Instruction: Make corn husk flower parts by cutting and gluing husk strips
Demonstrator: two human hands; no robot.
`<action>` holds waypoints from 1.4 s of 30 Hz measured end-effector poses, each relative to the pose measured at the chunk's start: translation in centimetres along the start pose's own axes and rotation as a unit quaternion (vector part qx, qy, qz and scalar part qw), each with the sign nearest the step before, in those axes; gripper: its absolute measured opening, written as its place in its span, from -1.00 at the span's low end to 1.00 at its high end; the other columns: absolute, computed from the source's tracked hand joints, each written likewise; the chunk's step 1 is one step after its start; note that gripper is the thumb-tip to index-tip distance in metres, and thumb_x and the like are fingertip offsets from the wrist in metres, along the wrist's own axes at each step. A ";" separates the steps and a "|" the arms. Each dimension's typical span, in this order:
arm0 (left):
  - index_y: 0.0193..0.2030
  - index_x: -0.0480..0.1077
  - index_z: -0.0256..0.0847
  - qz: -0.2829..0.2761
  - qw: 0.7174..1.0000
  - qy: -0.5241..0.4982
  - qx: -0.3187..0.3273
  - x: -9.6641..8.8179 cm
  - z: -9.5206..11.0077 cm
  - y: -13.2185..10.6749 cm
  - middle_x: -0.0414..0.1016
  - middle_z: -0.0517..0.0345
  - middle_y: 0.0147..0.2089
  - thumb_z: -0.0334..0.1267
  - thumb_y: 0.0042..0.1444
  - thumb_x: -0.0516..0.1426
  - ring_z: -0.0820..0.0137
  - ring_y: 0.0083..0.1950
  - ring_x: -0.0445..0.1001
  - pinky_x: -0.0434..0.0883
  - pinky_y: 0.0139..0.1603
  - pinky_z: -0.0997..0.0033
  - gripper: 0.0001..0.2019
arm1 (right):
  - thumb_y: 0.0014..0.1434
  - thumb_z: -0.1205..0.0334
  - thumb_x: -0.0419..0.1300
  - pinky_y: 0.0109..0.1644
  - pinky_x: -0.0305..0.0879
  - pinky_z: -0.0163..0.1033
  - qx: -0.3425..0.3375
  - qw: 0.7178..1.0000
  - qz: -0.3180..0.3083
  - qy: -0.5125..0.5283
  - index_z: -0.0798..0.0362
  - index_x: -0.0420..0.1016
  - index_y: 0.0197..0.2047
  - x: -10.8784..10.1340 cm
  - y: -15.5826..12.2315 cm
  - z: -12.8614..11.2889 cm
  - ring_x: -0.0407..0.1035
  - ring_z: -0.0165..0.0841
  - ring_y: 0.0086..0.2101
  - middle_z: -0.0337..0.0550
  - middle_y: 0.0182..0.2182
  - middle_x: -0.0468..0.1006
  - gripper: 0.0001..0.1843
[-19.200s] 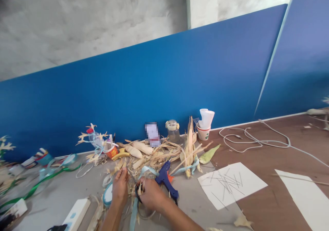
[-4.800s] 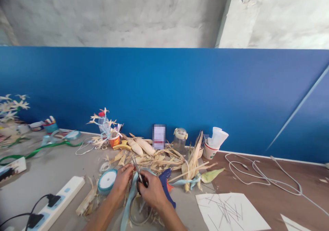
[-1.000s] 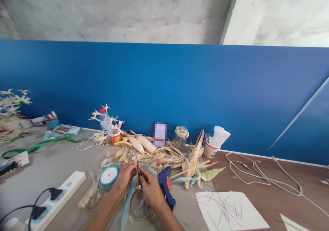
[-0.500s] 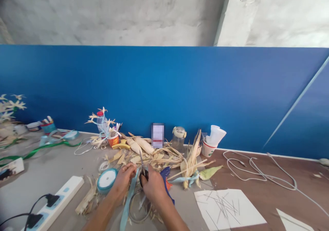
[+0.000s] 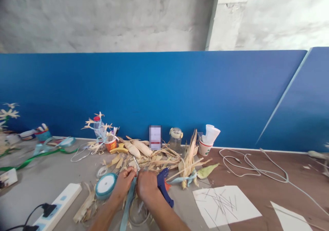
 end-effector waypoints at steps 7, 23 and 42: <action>-0.63 0.17 -0.15 0.011 1.000 0.020 0.018 0.1 -0.6 0.2 0.16 0.32 -0.61 -0.08 -0.04 0.03 0.43 -0.50 0.22 0.21 -0.42 0.42 -0.74 | 0.11 0.37 0.08 -0.20 0.42 -0.16 -0.003 1.000 0.005 0.002 0.20 0.48 -0.06 0.8 0.6 0.1 0.54 -0.08 -0.21 0.18 -0.25 0.62 -0.67; -0.59 0.20 -0.14 0.026 0.996 0.082 0.039 0.0 -1.4 0.2 0.17 0.31 -0.60 -0.06 0.03 -0.01 0.40 -0.47 0.24 0.21 -0.40 0.42 -0.72 | 0.16 0.28 0.08 -0.14 0.42 -0.12 0.025 0.999 -0.005 0.034 0.17 0.57 -0.16 0.3 0.7 -0.1 0.53 -0.08 -0.18 0.21 -0.24 0.62 -0.72; -0.59 0.26 -0.14 0.052 0.978 0.194 0.053 0.0 -0.8 -0.2 0.33 0.20 -0.60 -0.12 0.09 -0.05 0.34 -0.50 0.32 0.17 -0.42 0.37 -0.71 | 0.19 0.40 -0.02 -0.05 0.35 -0.18 0.044 0.980 0.068 0.181 0.14 0.56 -0.12 -1.2 0.5 1.1 0.49 -0.17 -0.11 0.14 -0.16 0.61 -0.66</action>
Point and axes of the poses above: each hand's wrist, its own y-axis towards the middle knuckle, its own x-axis out of the palm, z = x × y, the point moved 1 cm from there along y, towards the middle knuckle
